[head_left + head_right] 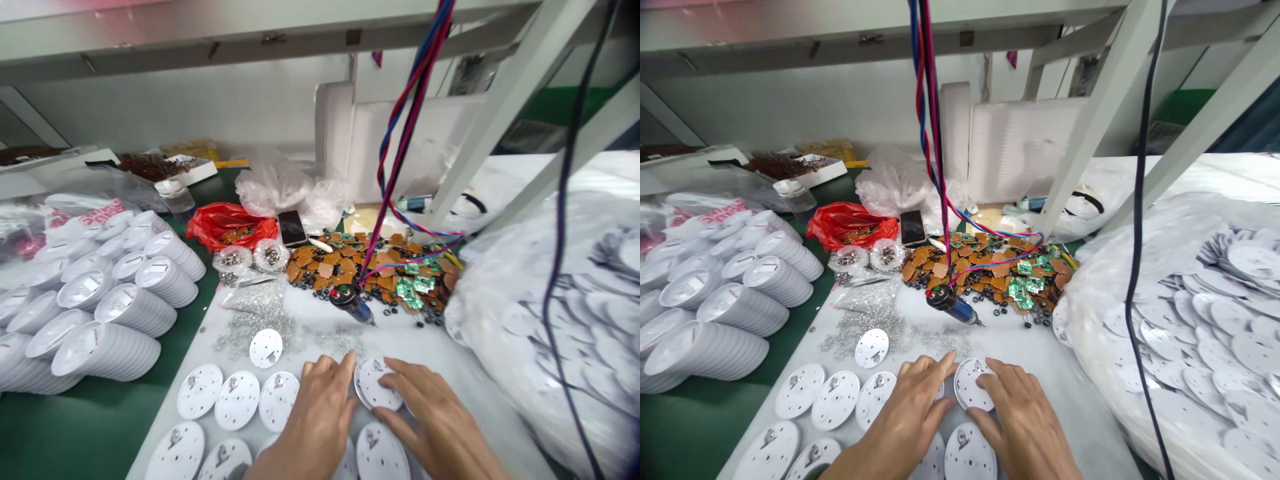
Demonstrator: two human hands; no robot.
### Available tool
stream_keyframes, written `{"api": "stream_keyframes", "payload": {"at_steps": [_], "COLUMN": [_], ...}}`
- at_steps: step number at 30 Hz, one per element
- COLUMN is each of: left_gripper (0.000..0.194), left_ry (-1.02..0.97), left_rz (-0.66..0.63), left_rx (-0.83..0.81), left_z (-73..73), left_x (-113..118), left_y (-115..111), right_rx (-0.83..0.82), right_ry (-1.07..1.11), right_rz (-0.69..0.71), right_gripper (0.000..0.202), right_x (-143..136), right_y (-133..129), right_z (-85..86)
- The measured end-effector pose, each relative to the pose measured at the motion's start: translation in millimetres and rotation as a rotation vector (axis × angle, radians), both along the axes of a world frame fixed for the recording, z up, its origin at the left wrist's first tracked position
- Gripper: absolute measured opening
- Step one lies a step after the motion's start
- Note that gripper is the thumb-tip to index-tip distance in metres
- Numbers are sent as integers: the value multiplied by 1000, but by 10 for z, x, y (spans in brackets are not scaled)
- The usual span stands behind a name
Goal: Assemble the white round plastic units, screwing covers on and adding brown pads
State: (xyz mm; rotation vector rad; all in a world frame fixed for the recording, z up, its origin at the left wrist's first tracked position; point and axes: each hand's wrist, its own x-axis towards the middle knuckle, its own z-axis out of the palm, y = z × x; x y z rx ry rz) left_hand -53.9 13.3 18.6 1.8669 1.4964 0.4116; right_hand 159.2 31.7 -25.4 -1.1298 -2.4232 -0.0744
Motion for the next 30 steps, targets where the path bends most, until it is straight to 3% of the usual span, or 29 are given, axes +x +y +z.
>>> {"api": "stream_keyframes", "payload": {"at_steps": [13,23,30], "left_gripper": [54,59,54], "left_ry": [38,41,-13], "left_rz": [-75,-137,-114], "left_rx": [6,80,110], "left_z": [92,-19,-97], "left_x": [-19,-1,-29], "left_y": [74,97,86], "right_rx": [49,130,232], "right_ry": [-56,-49,-12], "right_rz": [-76,-141,-162], "right_gripper": [26,31,37], "right_x": [-33,-160,-237], "right_y": [-135,-113,-102], "right_z": [-49,-47,86]}}
